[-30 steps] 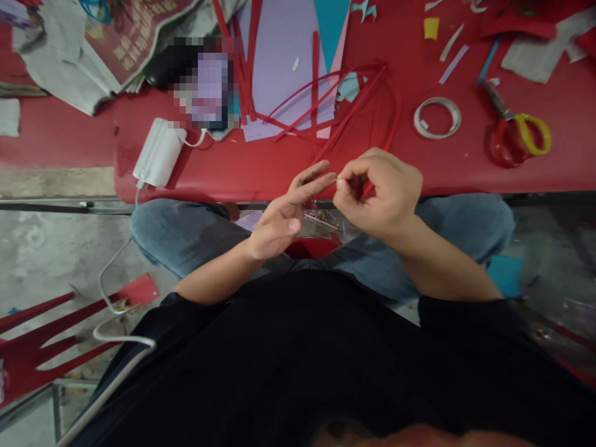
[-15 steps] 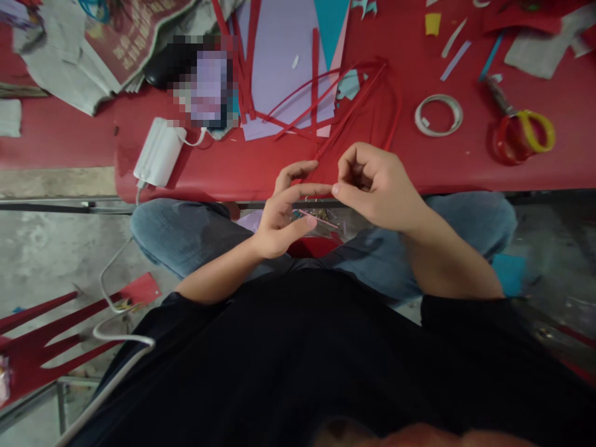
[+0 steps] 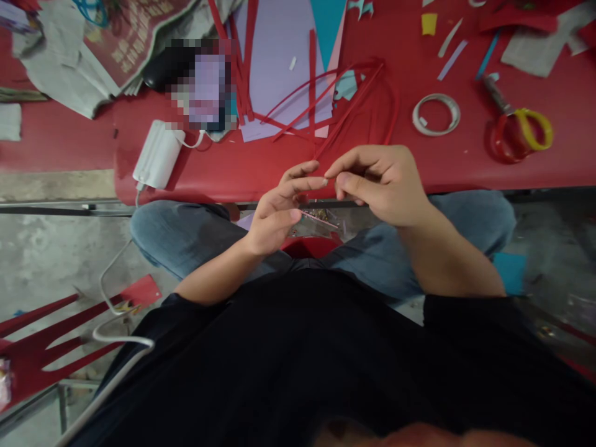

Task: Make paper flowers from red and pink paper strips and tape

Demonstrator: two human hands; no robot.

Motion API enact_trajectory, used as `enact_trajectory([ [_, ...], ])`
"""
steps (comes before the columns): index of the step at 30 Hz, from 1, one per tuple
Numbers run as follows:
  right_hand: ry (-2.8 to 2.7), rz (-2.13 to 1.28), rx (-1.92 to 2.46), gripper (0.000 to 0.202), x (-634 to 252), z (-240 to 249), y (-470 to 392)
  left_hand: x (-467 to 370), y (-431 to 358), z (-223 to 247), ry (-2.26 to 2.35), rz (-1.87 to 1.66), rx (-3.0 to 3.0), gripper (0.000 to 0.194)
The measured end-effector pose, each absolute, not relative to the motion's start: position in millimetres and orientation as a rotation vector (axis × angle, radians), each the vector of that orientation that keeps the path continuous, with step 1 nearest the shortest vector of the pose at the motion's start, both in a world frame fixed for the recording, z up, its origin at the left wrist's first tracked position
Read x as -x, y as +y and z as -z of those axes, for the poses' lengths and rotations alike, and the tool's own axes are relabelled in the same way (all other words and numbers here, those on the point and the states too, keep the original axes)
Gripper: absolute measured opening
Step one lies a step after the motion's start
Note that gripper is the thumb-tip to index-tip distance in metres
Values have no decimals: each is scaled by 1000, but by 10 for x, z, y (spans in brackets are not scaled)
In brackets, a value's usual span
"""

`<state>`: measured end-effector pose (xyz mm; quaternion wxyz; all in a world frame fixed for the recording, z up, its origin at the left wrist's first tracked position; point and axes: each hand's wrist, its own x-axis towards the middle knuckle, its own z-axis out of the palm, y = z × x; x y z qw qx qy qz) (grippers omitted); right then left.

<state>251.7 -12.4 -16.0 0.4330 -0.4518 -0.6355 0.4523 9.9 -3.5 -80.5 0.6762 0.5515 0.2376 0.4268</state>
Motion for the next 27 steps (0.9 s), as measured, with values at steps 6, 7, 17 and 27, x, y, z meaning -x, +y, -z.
enact_trajectory([
  [6, -1988, 93, 1063, 11, -2470, 373, -182, -86, -76, 621, 571, -905, -1134, 74],
  [7, -2022, 191, 1050, 15, -2475, 407, -182, -86, -81, 612, 575, -904, -1140, 74],
  [17, -2188, 171, 1213, 19, -2534, 449, -192, -90, -59, 666, 474, -887, -1072, 76],
  [27, -2277, 222, 1303, 26, -2481, 390, -122, -62, 6, 668, 471, -853, -1088, 66],
])
